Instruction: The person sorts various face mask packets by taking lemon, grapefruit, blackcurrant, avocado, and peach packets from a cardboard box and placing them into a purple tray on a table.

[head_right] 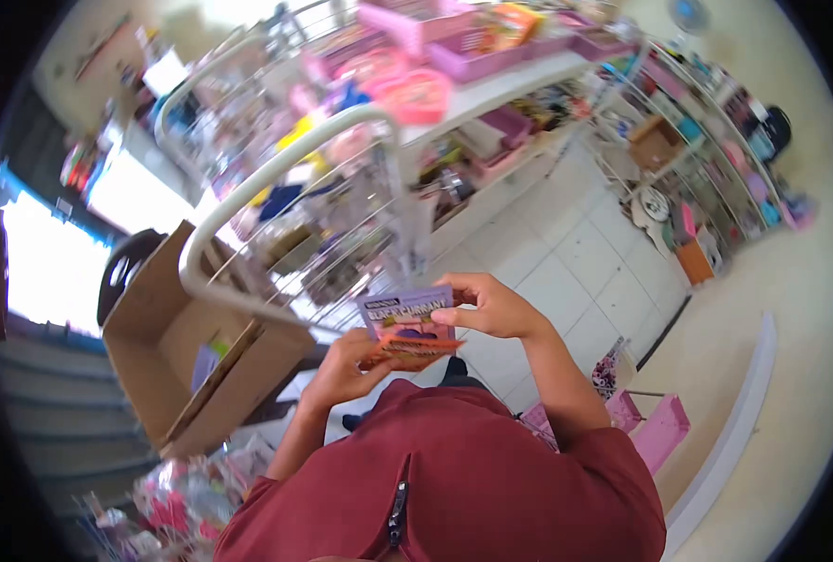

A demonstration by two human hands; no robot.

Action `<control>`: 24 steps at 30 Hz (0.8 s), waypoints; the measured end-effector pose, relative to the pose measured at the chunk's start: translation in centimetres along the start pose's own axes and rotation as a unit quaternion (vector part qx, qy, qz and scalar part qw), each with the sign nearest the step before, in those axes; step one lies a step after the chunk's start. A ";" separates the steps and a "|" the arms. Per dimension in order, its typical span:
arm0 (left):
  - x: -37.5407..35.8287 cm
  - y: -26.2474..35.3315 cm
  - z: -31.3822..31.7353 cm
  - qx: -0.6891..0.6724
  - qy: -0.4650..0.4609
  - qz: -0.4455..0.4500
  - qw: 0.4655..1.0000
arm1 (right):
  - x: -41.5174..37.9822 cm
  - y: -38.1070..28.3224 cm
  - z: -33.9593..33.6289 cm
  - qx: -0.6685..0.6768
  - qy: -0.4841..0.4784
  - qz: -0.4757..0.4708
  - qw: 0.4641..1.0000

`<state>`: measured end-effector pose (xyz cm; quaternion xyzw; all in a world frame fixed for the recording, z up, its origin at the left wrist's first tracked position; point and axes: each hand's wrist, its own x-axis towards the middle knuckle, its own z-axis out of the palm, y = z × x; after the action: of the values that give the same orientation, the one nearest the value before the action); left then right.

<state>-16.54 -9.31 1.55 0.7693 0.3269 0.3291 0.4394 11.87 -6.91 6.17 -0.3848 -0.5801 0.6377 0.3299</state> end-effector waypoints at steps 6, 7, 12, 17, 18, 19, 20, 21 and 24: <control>12.3 0.8 8.6 -0.008 -0.152 0.052 0.987 | -7.2 -2.2 -10.9 -0.198 0.069 0.000 0.978; 14.1 0.9 9.1 -0.002 -0.186 0.081 0.979 | -7.5 -2.5 -11.9 -0.234 0.067 -0.003 0.970; 20.9 -0.8 11.4 -0.073 -0.226 0.030 0.971 | -6.4 -2.7 -18.7 -0.286 0.063 -0.049 0.955; 27.4 -2.2 11.9 -0.193 -0.233 -0.044 0.952 | -1.6 -5.0 -25.9 -0.305 0.009 -0.044 0.951; 28.7 -2.4 11.9 -0.196 -0.232 -0.044 0.952 | -0.5 -5.3 -27.4 -0.306 0.008 -0.041 0.951; 30.3 -2.6 11.8 -0.215 -0.204 -0.030 0.955 | 0.8 -5.7 -29.1 -0.303 0.004 -0.041 0.952; 31.5 -2.7 11.7 -0.236 -0.176 -0.020 0.956 | 2.1 -6.0 -30.4 -0.298 -0.002 -0.039 0.954; 32.9 -2.1 11.2 -0.267 -0.170 -0.049 0.947 | 3.3 -7.2 -31.5 -0.298 -0.005 -0.019 0.954; 36.2 -2.1 10.0 -0.224 -0.139 -0.032 0.964 | 6.9 -8.9 -34.3 -0.310 -0.023 -0.033 0.950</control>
<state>11.58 15.57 3.62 0.6787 0.2047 0.2694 0.6518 38.26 16.73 13.16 -0.4340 -0.7690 0.4238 0.2015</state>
